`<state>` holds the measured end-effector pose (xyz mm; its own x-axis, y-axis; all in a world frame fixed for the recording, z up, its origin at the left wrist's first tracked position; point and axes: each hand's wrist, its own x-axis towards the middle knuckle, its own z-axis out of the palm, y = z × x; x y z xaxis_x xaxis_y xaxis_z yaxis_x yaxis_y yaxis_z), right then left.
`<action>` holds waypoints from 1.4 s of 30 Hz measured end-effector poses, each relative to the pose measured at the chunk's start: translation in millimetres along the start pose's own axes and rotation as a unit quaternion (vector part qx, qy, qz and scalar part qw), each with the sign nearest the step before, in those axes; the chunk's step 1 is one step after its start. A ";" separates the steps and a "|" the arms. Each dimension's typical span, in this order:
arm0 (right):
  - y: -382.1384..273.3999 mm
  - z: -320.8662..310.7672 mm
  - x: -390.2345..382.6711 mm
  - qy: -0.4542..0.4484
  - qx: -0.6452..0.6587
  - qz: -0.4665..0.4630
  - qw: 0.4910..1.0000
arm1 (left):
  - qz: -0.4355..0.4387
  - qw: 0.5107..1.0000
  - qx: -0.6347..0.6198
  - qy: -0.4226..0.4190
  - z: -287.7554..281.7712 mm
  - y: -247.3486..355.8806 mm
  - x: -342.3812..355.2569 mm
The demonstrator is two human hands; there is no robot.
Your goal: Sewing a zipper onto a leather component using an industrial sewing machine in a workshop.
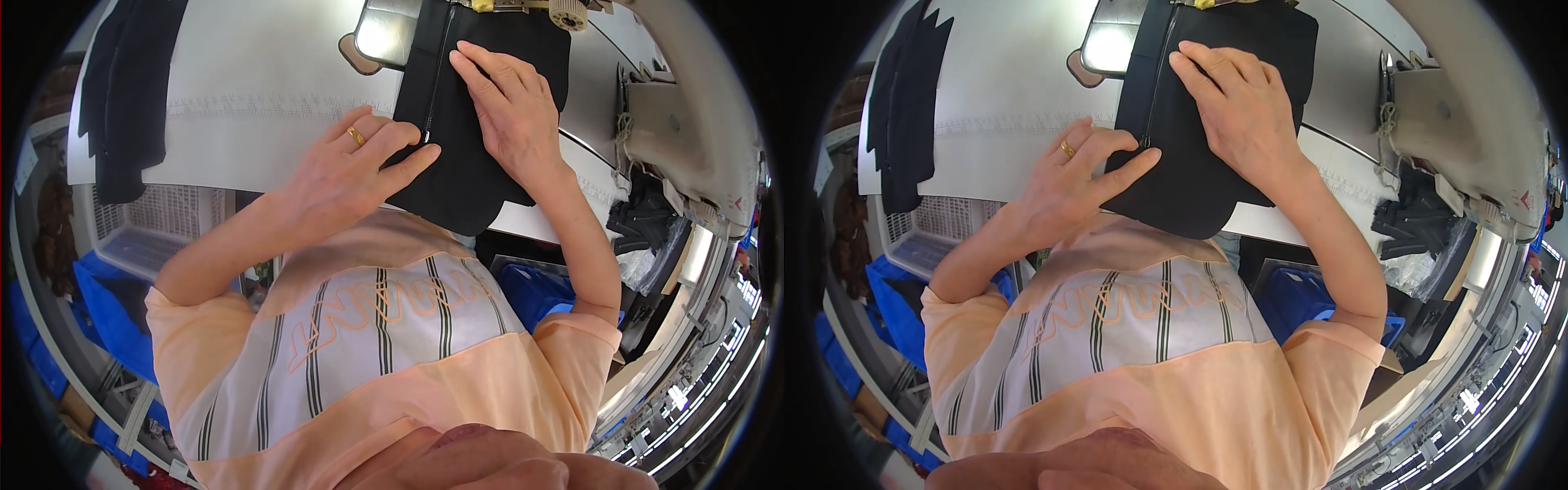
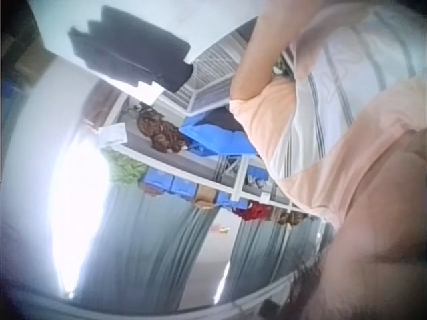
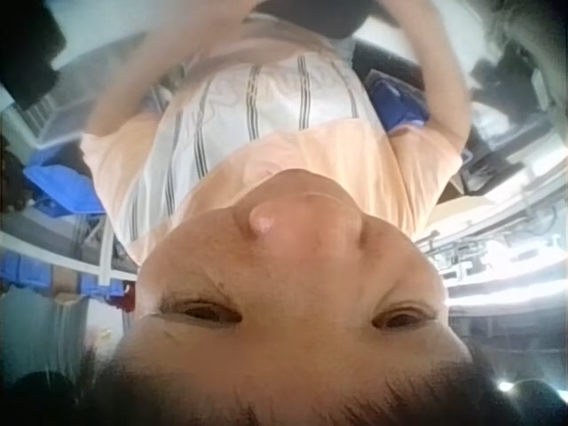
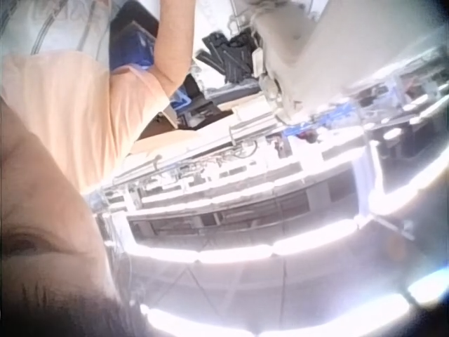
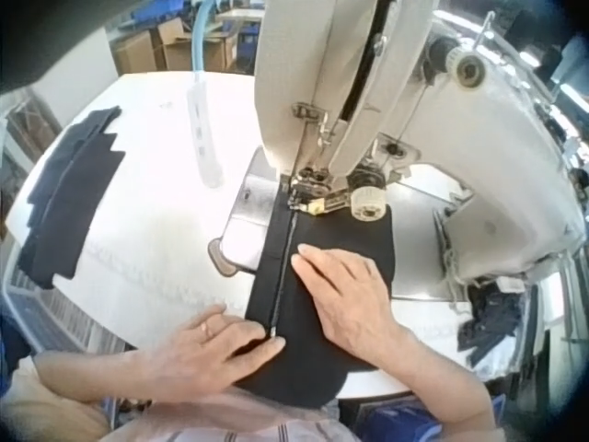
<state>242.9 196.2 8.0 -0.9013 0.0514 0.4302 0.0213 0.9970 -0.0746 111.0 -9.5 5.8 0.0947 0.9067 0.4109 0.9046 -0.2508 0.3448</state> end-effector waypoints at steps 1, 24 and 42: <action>-3.7 -2.2 0.0 -0.010 -0.001 0.007 1.000 | 0.001 1.000 0.012 0.000 0.5 0.1 -0.7; -54.3 -20.0 -35.5 -0.062 0.063 -0.036 0.995 | -0.046 0.995 -0.052 0.075 -2.0 -71.4 49.7; -48.3 -24.9 -32.6 -0.105 0.079 -0.029 0.991 | -0.008 0.999 0.036 -0.019 -13.7 -77.0 53.1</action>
<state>282.0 147.8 20.0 -0.9694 -0.0349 0.2430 -0.0861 0.9754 -0.2031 40.6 53.4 12.6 0.0954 0.9230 0.3727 0.9336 -0.2129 0.2882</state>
